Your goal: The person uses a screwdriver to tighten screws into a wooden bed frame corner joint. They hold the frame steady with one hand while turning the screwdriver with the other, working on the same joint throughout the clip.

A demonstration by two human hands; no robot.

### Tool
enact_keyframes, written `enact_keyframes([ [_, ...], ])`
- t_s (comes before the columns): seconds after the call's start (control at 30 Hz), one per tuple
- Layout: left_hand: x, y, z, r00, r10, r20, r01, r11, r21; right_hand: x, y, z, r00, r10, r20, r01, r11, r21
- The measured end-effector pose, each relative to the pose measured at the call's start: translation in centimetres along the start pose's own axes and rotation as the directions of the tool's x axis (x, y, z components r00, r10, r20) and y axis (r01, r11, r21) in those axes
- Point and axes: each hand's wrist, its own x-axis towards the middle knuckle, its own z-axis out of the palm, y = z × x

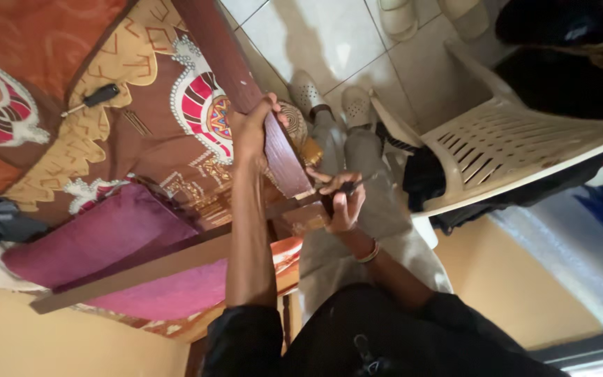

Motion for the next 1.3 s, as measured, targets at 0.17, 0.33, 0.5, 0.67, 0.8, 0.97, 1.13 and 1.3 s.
enact_keyframes([
  [0.17,0.7,-0.8,1.4,0.999,0.036,0.009,-0.035,0.992,-0.121,0.7,1.0,-0.9,0.993,0.019,-0.119,0.000,0.987,0.159],
  [0.33,2.2,-2.7,2.6,1.000,-0.022,-0.005,0.021,0.994,-0.108,1.3,0.7,-2.8,0.969,0.108,-0.222,-0.093,0.993,0.078],
  [0.5,4.4,-4.4,4.1,0.993,-0.050,0.104,0.075,0.964,-0.256,0.6,-1.6,-5.8,0.929,0.164,-0.332,-0.205,0.975,-0.092],
  [0.67,4.4,-5.0,7.7,0.997,-0.010,0.072,0.029,0.963,-0.269,-3.8,-0.9,-6.0,0.889,0.240,-0.389,-0.318,0.937,-0.148],
  [0.8,3.3,-4.1,11.0,0.998,0.012,0.066,0.004,0.974,-0.226,-4.3,-0.3,-5.7,0.808,0.328,-0.489,-0.356,0.934,0.038],
  [0.97,2.7,-3.4,13.0,0.998,0.044,0.045,-0.033,0.975,-0.219,-1.9,-2.7,-6.0,0.838,0.340,-0.427,-0.379,0.925,-0.007],
  [1.13,2.4,-3.3,12.3,0.993,0.027,0.116,-0.006,0.984,-0.177,-1.0,-4.0,-5.5,0.817,0.418,-0.397,-0.463,0.886,-0.019],
  [1.3,1.3,-2.7,11.7,0.989,-0.008,0.151,0.021,0.996,-0.089,-1.5,-3.6,-6.1,0.863,0.403,-0.306,-0.448,0.890,-0.092],
])
